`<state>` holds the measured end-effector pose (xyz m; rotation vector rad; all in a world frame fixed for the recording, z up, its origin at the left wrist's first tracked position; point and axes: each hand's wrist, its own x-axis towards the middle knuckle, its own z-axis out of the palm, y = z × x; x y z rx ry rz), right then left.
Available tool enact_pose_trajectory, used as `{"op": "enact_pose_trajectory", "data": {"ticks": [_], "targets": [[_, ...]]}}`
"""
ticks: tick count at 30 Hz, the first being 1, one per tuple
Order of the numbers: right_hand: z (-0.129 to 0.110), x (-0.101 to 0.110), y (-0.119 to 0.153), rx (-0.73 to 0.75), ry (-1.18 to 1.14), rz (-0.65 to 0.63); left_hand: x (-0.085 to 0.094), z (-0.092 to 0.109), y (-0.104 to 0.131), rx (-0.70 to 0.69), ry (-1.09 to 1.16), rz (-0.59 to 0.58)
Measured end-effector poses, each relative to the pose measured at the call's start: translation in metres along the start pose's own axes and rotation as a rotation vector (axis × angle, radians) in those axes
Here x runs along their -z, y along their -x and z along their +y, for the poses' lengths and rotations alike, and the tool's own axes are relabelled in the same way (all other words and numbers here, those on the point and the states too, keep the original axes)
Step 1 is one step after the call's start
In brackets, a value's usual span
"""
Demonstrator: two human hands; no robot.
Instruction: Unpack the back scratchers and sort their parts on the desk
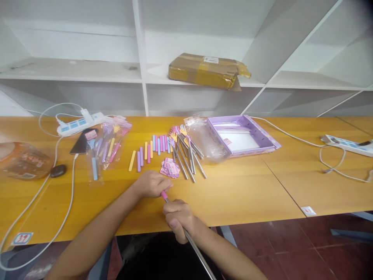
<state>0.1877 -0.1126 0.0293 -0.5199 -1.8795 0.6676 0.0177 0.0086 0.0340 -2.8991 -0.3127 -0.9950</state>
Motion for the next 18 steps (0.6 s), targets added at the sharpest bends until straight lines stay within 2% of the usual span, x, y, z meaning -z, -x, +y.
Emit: {"op": "enact_pose_trajectory", "data": {"ticks": [4, 7, 9, 11, 13, 14, 16, 18], "targets": [[-0.009, 0.001, 0.004, -0.021, 0.044, -0.028, 0.002, -0.003, 0.002, 0.006, -0.019, -0.027], [-0.025, 0.008, 0.013, -0.044, 0.018, -0.050, 0.012, -0.017, 0.006, 0.040, -0.063, -0.032], [-0.038, 0.017, 0.023, -0.031, -0.003, -0.109, 0.022, -0.031, 0.011, 0.068, -0.071, 0.025], [-0.052, 0.028, 0.033, -0.006, -0.015, -0.181, 0.032, -0.046, 0.020, 0.143, -0.074, 0.135], [-0.064, 0.041, 0.041, -0.016, -0.023, -0.203, 0.041, -0.059, 0.032, 0.286, -0.130, 0.204], [-0.069, 0.047, 0.042, -0.053, -0.021, -0.182, 0.044, -0.064, 0.038, 0.400, -0.181, 0.247], [-0.078, 0.059, 0.042, -0.164, 0.012, -0.116, 0.049, -0.073, 0.048, 0.687, -0.243, 0.292], [-0.082, 0.070, 0.038, -0.287, 0.040, -0.046, 0.053, -0.081, 0.055, 0.976, -0.262, 0.287]]}}
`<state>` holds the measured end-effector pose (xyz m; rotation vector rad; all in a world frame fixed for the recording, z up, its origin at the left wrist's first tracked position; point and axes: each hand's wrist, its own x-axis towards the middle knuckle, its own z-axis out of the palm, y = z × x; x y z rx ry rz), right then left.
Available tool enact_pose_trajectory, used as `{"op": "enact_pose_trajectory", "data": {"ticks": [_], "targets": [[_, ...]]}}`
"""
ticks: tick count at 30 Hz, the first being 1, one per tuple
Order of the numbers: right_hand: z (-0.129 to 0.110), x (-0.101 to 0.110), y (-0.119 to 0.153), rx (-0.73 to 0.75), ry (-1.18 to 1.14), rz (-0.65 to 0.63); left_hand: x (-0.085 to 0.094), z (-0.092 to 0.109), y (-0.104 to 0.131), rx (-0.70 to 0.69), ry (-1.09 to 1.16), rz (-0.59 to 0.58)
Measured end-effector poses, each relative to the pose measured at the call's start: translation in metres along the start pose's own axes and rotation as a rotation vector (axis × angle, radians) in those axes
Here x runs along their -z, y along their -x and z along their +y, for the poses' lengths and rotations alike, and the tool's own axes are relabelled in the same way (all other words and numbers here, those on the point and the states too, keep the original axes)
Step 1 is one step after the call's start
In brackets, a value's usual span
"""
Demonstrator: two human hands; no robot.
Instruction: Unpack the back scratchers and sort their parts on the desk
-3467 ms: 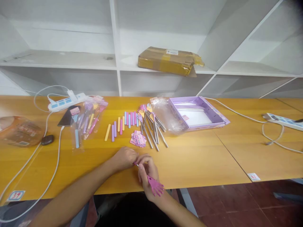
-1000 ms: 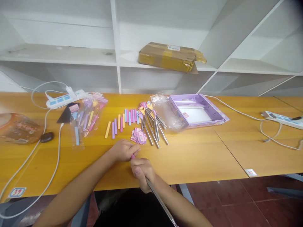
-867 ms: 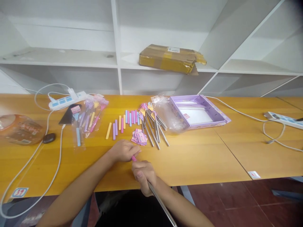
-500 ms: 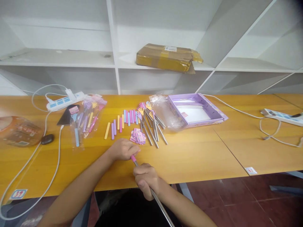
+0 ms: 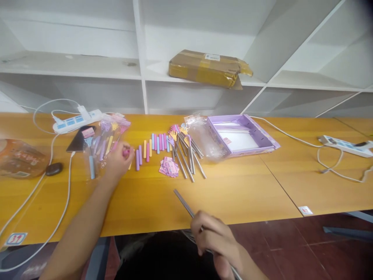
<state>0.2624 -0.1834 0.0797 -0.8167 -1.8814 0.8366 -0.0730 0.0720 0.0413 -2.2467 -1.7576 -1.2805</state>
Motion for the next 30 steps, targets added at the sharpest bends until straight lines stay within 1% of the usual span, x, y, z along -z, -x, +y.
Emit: {"op": "enact_pose_trajectory", "data": {"ticks": [1, 2, 3, 5, 6, 8, 9, 11, 14, 16, 18, 19, 20, 21, 23, 24, 25, 26, 27, 30], "targets": [[-0.001, 0.005, -0.003, -0.050, -0.012, 0.041, 0.000, -0.005, -0.002, 0.108, -0.024, -0.023], [0.000, 0.010, -0.006, -0.096, -0.048, 0.088, -0.001, -0.009, -0.005, 0.187, -0.040, -0.040], [0.003, 0.015, -0.011, -0.154, -0.103, 0.141, -0.002, -0.014, -0.007, 0.233, -0.048, -0.052], [0.012, 0.025, -0.024, -0.336, -0.211, 0.241, -0.004, -0.024, -0.008, 0.261, -0.048, -0.067], [0.019, 0.030, -0.032, -0.451, -0.234, 0.262, -0.006, -0.028, -0.008, 0.256, -0.049, -0.076], [0.034, 0.041, -0.051, -0.650, -0.185, 0.276, -0.009, -0.033, -0.004, 0.247, -0.064, -0.104], [0.042, 0.046, -0.060, -0.707, -0.119, 0.278, -0.011, -0.034, -0.001, 0.249, -0.077, -0.126], [0.056, 0.053, -0.076, -0.732, 0.041, 0.269, -0.013, -0.032, 0.004, 0.263, -0.103, -0.169], [0.067, 0.055, -0.090, -0.666, 0.250, 0.215, -0.013, -0.025, 0.008, 0.254, -0.129, -0.208], [0.067, 0.048, -0.092, -0.602, 0.331, 0.159, -0.010, -0.017, 0.007, 0.221, -0.141, -0.195], [0.064, 0.035, -0.090, -0.557, 0.362, 0.083, -0.006, -0.006, 0.006, 0.183, -0.098, -0.141], [0.062, 0.027, -0.089, -0.538, 0.363, 0.044, -0.004, 0.000, 0.007, 0.167, -0.023, -0.129], [0.060, 0.019, -0.088, -0.520, 0.358, 0.011, -0.003, 0.008, 0.008, 0.159, 0.101, -0.148], [0.059, 0.010, -0.087, -0.502, 0.346, -0.016, -0.003, 0.016, 0.011, 0.157, 0.273, -0.213], [0.058, -0.005, -0.087, -0.465, 0.313, -0.057, -0.005, 0.032, 0.019, 0.185, 0.697, -0.428], [0.058, -0.011, -0.088, -0.445, 0.297, -0.080, -0.007, 0.039, 0.023, 0.214, 0.895, -0.514], [0.058, -0.017, -0.089, -0.428, 0.284, -0.104, -0.010, 0.045, 0.028, 0.260, 1.063, -0.557], [0.059, -0.020, -0.089, -0.417, 0.273, -0.127, -0.013, 0.050, 0.032, 0.323, 1.195, -0.564], [0.059, -0.023, -0.089, -0.411, 0.261, -0.148, -0.015, 0.054, 0.034, 0.398, 1.292, -0.537], [0.060, -0.022, -0.081, -0.458, 0.204, -0.176, -0.017, 0.059, 0.033, 0.619, 1.446, -0.369]]}}
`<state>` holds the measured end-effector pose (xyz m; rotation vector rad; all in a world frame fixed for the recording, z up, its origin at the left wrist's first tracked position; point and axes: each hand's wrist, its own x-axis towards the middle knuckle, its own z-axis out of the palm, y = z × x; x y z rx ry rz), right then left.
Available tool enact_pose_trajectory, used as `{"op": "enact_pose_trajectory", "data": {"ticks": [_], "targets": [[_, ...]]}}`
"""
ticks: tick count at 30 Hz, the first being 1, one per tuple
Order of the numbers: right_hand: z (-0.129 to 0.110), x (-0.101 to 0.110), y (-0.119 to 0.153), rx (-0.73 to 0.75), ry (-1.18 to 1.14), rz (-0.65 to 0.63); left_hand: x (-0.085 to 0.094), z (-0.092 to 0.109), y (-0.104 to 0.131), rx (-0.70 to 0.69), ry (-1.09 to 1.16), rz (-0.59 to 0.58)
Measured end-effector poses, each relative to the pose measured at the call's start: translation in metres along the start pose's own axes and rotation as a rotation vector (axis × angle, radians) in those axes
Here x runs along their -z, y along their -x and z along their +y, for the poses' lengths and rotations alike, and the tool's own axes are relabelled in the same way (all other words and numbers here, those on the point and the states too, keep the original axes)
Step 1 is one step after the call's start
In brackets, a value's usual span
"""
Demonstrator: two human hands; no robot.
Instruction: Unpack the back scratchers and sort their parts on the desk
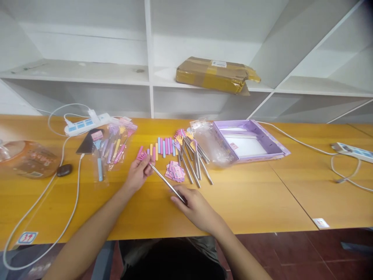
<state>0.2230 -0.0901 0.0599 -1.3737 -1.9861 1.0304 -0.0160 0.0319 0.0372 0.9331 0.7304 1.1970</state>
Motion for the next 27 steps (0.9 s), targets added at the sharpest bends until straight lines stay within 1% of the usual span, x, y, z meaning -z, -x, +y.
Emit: {"op": "enact_pose_trajectory", "data": {"ticks": [2, 4, 6, 9, 11, 13, 15, 17, 18, 20, 22, 25, 27], "targets": [[0.005, 0.002, 0.008, -0.057, -0.026, -0.009, 0.001, 0.006, -0.003, -0.017, 0.080, 0.115], [0.010, 0.005, 0.015, -0.109, -0.022, -0.001, 0.002, 0.012, -0.006, -0.046, 0.106, 0.183], [0.013, 0.008, 0.019, -0.131, 0.005, 0.003, 0.004, 0.016, -0.008, -0.061, 0.096, 0.210], [0.015, 0.009, 0.017, -0.122, 0.056, -0.009, 0.004, 0.015, -0.008, -0.079, 0.075, 0.201], [0.015, 0.009, 0.012, -0.110, 0.078, -0.007, 0.004, 0.011, -0.006, -0.108, 0.045, 0.178], [0.014, 0.009, 0.006, -0.091, 0.079, -0.001, 0.000, 0.004, -0.001, -0.131, -0.002, 0.129], [0.012, 0.008, 0.000, -0.059, 0.069, 0.012, -0.006, -0.005, 0.006, -0.097, -0.068, 0.032], [0.010, 0.005, -0.008, -0.035, 0.069, 0.031, -0.015, -0.015, 0.014, -0.027, -0.120, -0.081], [0.008, 0.003, -0.011, -0.028, 0.070, 0.039, -0.019, -0.019, 0.018, -0.003, -0.125, -0.122], [0.006, -0.002, -0.018, -0.020, 0.046, 0.048, -0.024, -0.023, 0.022, 0.008, -0.104, -0.156], [0.005, -0.005, -0.023, -0.006, -0.046, 0.044, -0.024, -0.022, 0.021, 0.006, -0.067, -0.157], [0.007, -0.004, -0.028, -0.007, -0.236, 0.024, -0.018, -0.018, 0.013, 0.052, -0.007, -0.163], [0.011, 0.003, -0.032, -0.016, -0.259, 0.082, -0.012, -0.020, 0.008, 0.112, -0.016, -0.213]]}}
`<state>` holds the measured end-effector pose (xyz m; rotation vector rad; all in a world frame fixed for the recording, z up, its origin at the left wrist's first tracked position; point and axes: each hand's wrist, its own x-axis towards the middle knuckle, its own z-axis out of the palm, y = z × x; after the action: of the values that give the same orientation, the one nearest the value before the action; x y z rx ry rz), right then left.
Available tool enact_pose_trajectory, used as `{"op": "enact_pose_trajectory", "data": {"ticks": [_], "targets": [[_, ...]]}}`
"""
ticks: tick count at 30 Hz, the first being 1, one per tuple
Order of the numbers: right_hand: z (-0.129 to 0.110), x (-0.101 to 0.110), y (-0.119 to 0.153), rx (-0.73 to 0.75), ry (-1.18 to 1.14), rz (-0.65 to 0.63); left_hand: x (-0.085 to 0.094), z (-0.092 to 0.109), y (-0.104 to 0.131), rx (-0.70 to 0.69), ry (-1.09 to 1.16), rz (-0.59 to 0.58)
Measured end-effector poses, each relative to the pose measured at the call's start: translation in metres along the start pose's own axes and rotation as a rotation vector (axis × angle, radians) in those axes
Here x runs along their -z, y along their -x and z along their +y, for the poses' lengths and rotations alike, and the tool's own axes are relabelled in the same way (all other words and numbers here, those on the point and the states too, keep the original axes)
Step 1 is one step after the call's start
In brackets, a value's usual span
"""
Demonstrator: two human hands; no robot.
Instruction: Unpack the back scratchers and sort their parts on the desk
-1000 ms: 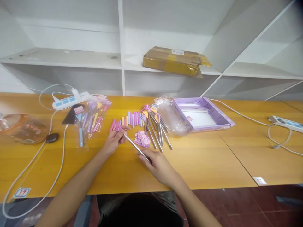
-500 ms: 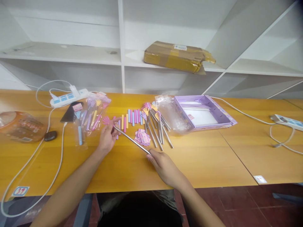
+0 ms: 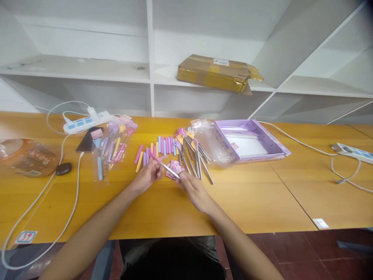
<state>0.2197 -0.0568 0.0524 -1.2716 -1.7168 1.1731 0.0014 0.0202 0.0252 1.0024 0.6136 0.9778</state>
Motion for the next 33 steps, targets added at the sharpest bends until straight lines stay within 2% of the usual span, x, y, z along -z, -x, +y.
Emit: {"op": "enact_pose_trajectory", "data": {"ticks": [2, 4, 7, 10, 13, 16, 19, 21, 23, 26, 30, 33], "targets": [[0.002, 0.014, -0.009, -0.003, 0.125, 0.139, 0.006, -0.002, -0.002, 0.045, -0.115, -0.065], [0.005, 0.032, -0.021, -0.062, 0.360, 0.295, 0.011, -0.002, -0.001, 0.004, -0.325, -0.047], [0.010, 0.054, -0.041, -0.235, 0.702, 0.415, 0.022, 0.011, 0.000, -0.145, -0.600, 0.168], [0.022, 0.060, -0.054, -0.338, 0.867, 0.416, 0.035, 0.032, -0.004, -0.251, -0.725, 0.387], [0.036, 0.053, -0.058, -0.332, 0.904, 0.425, 0.048, 0.046, -0.010, -0.326, -0.852, 0.559], [0.046, 0.047, -0.056, -0.245, 0.921, 0.451, 0.064, 0.052, -0.015, -0.330, -1.046, 0.666], [0.051, 0.047, -0.052, -0.189, 0.966, 0.447, 0.086, 0.057, -0.017, -0.355, -1.367, 0.763], [0.053, 0.050, -0.050, -0.171, 0.976, 0.427, 0.101, 0.060, -0.017, -0.309, -1.590, 0.808], [0.053, 0.053, -0.049, -0.151, 0.950, 0.426, 0.114, 0.063, -0.017, -0.203, -1.737, 0.793], [0.051, 0.055, -0.046, -0.107, 0.860, 0.469, 0.123, 0.064, -0.019, -0.087, -1.838, 0.696], [0.049, 0.055, -0.045, 0.025, 0.730, 0.503, 0.119, 0.065, -0.022, -0.023, -1.837, 0.667], [0.046, 0.054, -0.044, 0.121, 0.609, 0.505, 0.112, 0.068, -0.023, 0.113, -1.835, 0.695]]}}
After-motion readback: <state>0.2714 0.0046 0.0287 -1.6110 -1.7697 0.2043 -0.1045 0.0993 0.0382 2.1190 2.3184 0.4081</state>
